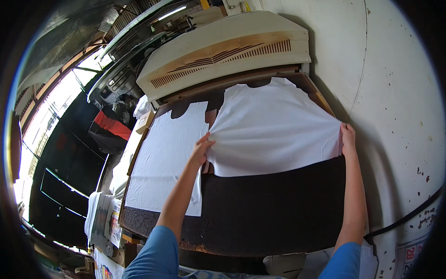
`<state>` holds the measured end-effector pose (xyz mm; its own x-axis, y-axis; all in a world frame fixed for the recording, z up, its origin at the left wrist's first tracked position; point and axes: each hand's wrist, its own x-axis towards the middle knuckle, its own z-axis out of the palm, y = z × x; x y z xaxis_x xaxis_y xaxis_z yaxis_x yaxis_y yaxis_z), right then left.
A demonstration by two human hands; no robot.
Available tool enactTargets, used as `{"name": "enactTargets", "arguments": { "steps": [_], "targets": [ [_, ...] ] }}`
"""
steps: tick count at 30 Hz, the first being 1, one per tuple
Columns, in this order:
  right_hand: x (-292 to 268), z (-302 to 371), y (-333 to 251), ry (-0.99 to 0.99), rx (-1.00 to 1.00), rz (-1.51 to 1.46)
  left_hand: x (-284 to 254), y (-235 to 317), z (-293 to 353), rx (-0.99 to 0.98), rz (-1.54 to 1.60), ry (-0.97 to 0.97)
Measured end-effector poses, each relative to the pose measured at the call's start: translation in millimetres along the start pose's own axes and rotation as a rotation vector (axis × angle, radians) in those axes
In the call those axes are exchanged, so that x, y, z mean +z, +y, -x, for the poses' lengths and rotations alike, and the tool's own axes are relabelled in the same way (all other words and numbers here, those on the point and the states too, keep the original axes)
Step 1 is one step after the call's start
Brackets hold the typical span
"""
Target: Preparing t-shirts on a flatbed screen printing machine and placing heat transfers.
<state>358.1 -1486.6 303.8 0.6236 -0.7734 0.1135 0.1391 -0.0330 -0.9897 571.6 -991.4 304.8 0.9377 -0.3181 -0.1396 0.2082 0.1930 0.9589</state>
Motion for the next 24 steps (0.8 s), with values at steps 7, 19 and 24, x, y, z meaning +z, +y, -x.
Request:
{"name": "enactTargets", "arguments": {
  "steps": [7, 19, 24],
  "targets": [
    [-28.3, 61.0, 48.9, -0.027, 0.011, 0.470, -39.6, -68.0, 65.3, -0.007, -0.124, -0.056],
    [-80.3, 134.8, 19.7, 0.094, -0.191, 0.825, -9.9, -55.9, 213.1, 0.170, -0.684, 0.169],
    [-102.3, 145.9, 28.5, 0.100, -0.236, 0.900, -17.0, -63.8, 222.6, 0.240, -0.730, 0.154]
  ]
}}
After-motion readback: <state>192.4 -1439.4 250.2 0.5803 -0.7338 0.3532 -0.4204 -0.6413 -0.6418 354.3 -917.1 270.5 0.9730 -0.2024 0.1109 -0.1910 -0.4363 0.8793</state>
